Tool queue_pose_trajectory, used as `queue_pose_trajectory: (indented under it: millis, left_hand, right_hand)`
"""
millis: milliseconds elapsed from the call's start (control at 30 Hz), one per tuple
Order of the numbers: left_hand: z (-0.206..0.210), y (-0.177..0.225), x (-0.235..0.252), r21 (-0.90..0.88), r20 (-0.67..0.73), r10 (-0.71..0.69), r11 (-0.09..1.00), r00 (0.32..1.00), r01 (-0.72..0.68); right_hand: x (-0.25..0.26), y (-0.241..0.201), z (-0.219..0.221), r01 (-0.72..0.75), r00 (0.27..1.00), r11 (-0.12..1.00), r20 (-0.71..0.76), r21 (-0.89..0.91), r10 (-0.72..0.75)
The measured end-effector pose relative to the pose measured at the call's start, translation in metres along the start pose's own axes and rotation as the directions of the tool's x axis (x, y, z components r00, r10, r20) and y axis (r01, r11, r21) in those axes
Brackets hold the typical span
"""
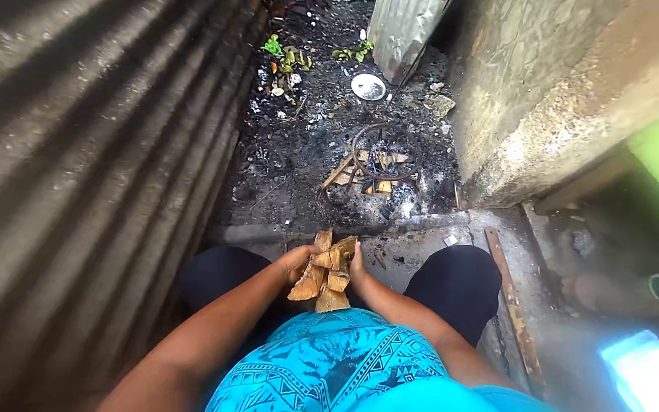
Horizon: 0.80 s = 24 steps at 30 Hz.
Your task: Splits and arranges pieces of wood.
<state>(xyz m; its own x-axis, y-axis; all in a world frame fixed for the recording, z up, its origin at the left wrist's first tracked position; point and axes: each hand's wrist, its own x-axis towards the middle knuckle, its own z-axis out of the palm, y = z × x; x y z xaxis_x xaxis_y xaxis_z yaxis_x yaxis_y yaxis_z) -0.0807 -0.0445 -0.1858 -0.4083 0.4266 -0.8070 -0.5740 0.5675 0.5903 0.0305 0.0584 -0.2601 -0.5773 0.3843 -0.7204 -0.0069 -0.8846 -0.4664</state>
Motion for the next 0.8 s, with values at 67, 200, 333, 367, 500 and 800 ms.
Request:
queue_pose_trajectory:
  millis: [67, 200, 333, 367, 500, 800]
  left_hand:
    - [-0.009, -0.002, 0.026, 0.012, -0.005, -0.067, 0.998, 0.998, 0.068]
    - [0.011, 0.000, 0.023, 0.046, 0.012, -0.077, 0.996, 0.997, 0.077]
    - [0.007, 0.000, -0.004, -0.059, -0.053, -0.080, 0.995, 0.995, 0.077]
    - [0.003, -0.001, -0.008, -0.088, -0.061, -0.074, 0.994, 0.995, 0.068]
    - [-0.016, 0.004, -0.032, -0.118, -0.094, -0.007, 0.993, 0.996, -0.004]
    - [-0.026, 0.092, -0.031, -0.112, -0.133, 0.600, 0.782, 0.789, -0.614]
  right_hand:
    - [0.005, -0.005, 0.001, -0.030, 0.992, 0.999, 0.120, -0.045, 0.035]
    - [-0.004, -0.014, 0.010, -0.116, 0.988, 0.980, 0.080, -0.160, 0.129]
    - [0.000, -0.011, 0.018, -0.126, 0.987, 0.971, 0.077, -0.202, 0.144]
    - [-0.003, -0.011, 0.024, -0.134, 0.984, 0.970, 0.089, -0.202, 0.154]
    - [-0.016, -0.011, 0.050, -0.089, 0.975, 0.960, 0.175, -0.267, 0.139]
    - [0.003, -0.111, 0.132, 0.352, 0.837, 0.905, 0.512, -0.239, -0.191]
